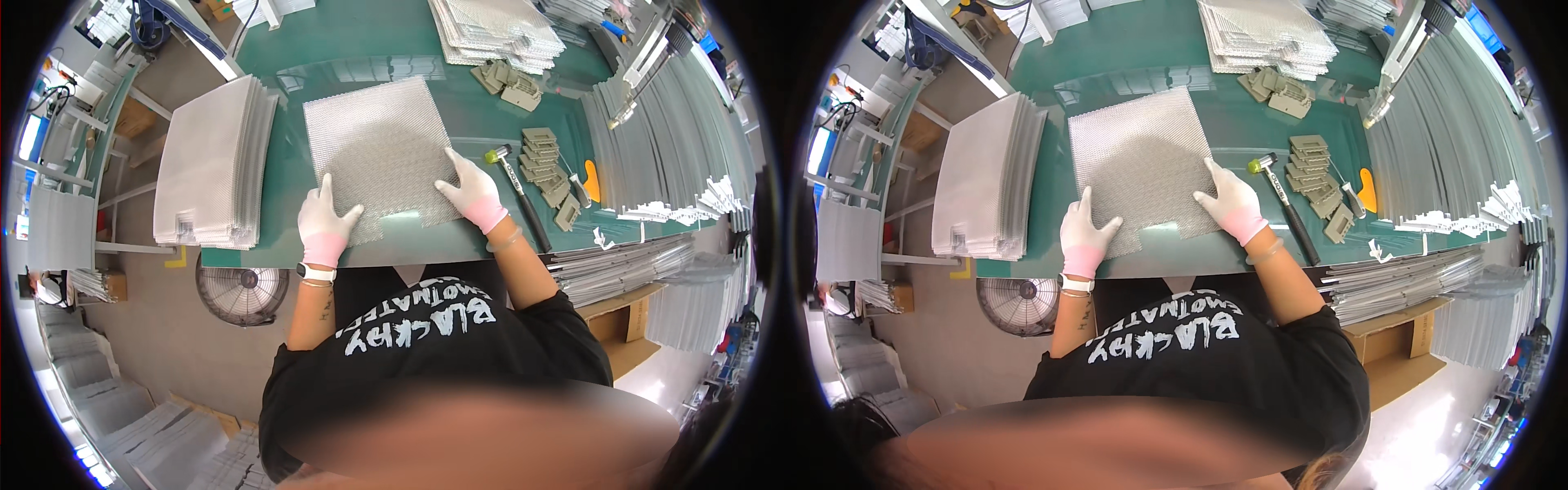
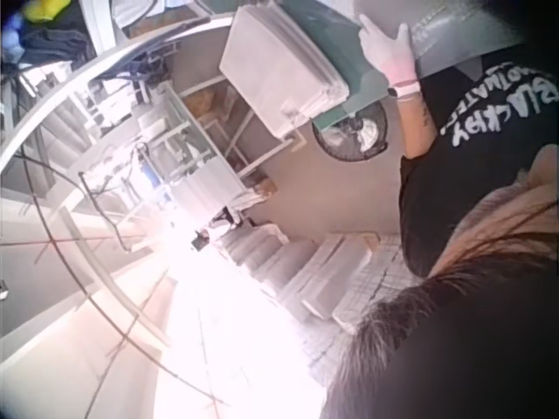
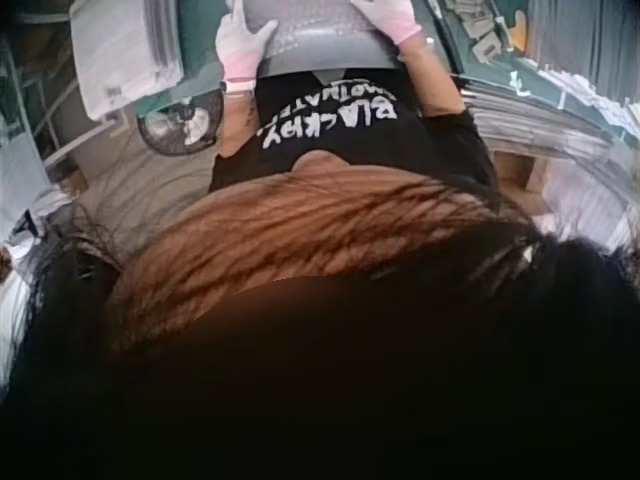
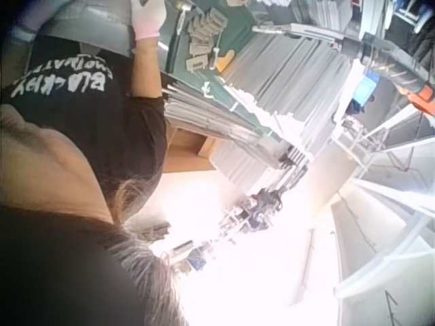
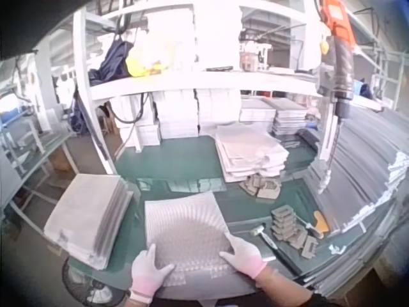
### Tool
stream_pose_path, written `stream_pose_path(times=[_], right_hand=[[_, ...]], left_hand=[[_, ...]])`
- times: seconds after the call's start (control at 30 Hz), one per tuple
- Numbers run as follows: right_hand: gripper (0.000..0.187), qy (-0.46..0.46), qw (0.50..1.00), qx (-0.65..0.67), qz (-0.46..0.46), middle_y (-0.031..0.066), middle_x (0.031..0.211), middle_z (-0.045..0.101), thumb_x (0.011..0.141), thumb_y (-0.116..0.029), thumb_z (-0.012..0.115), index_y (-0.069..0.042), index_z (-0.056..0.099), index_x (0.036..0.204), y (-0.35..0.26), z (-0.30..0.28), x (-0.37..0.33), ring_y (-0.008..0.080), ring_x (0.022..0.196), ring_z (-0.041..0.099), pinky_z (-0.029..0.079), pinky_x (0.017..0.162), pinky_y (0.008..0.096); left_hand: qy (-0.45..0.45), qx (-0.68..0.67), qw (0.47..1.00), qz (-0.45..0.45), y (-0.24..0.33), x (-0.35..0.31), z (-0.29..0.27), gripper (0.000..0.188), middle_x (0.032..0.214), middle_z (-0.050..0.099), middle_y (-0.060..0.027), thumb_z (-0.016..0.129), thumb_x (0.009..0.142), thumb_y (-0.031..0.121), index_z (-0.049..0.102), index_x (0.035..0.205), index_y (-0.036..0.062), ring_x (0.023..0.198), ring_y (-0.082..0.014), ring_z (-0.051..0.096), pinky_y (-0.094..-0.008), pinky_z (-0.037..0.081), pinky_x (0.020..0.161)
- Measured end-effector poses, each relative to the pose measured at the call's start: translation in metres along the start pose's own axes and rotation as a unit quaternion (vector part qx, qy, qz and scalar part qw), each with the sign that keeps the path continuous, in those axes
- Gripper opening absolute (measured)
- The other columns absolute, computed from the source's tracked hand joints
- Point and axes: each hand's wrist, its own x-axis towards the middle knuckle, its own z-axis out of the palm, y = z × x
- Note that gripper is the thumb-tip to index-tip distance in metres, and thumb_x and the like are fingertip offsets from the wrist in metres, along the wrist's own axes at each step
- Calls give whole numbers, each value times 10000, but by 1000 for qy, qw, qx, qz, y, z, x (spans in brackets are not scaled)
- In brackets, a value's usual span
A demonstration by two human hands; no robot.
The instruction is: Assemble metal mesh filters by fitting mesh into frames and securing them with a power screwdriver and hammer.
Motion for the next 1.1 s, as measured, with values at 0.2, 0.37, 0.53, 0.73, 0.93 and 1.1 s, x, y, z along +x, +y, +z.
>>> stream_pose_path(times=[0.2, 0.37, 0.53, 0.73, 0.93, 1.1], right_hand=[[670, -52, 998, -8, 41, 203, 1329, 564, 846, -329, 682, -43, 457, 1409, -6, -8, 8, 336, 1231, 535, 420, 1045, 384], [651, -154, 977, -129, 65, 200, 1182, 605, 844, -431, 656, -85, 506, 1375, -19, -24, 21, 344, 1105, 594, 474, 949, 408], [284, -17, 987, -149, -64, 143, 904, 652, 819, -365, 600, -149, 731, 950, 30, -58, 64, 336, 897, 640, 524, 814, 426], [244, 177, 924, -331, 76, 90, 947, 656, 770, -219, 728, -131, 653, 985, 126, -107, 112, 294, 949, 650, 532, 794, 420], [253, 65, 913, -401, 42, 88, 958, 659, 788, -269, 734, -139, 670, 995, 121, -112, 116, 302, 931, 653, 527, 791, 423], [138, 190, 917, -347, -54, 63, 856, 658, 812, -244, 691, -163, 717, 921, 105, -113, 88, 265, 839, 660, 524, 732, 405]], left_hand=[[21, 8, 1000, 21, -6, -1, 6, 840, 1110, 600, -189, 795, 723, 424, 470, 1393, 33, 1012, -352, 602, -433, 487, 896], [-17, 0, 1000, -16, 7, 8, -6, 855, 1158, 575, -187, 808, 705, 434, 472, 1407, 82, 1071, -341, 579, -432, 487, 926], [-18, 160, 982, 95, 9, 22, -21, 843, 1473, 401, -161, 807, 684, 477, 488, 1418, 213, 1411, -383, 289, -550, 230, 1157], [-149, 116, 975, 116, 0, -1, -19, 795, 1506, 385, -111, 786, 692, 495, 521, 1389, 218, 1436, -388, 243, -606, 114, 1173], [103, 15, 969, 224, 30, -77, -35, 666, 1324, 509, -153, 839, 656, 288, 568, 1235, 101, 1293, -417, 399, -608, 270, 1071], [-360, -452, 816, 6, 1, -155, 28, 202, 887, 705, -57, 600, 971, 227, 705, 924, 61, 855, -157, 670, -312, 514, 814]])
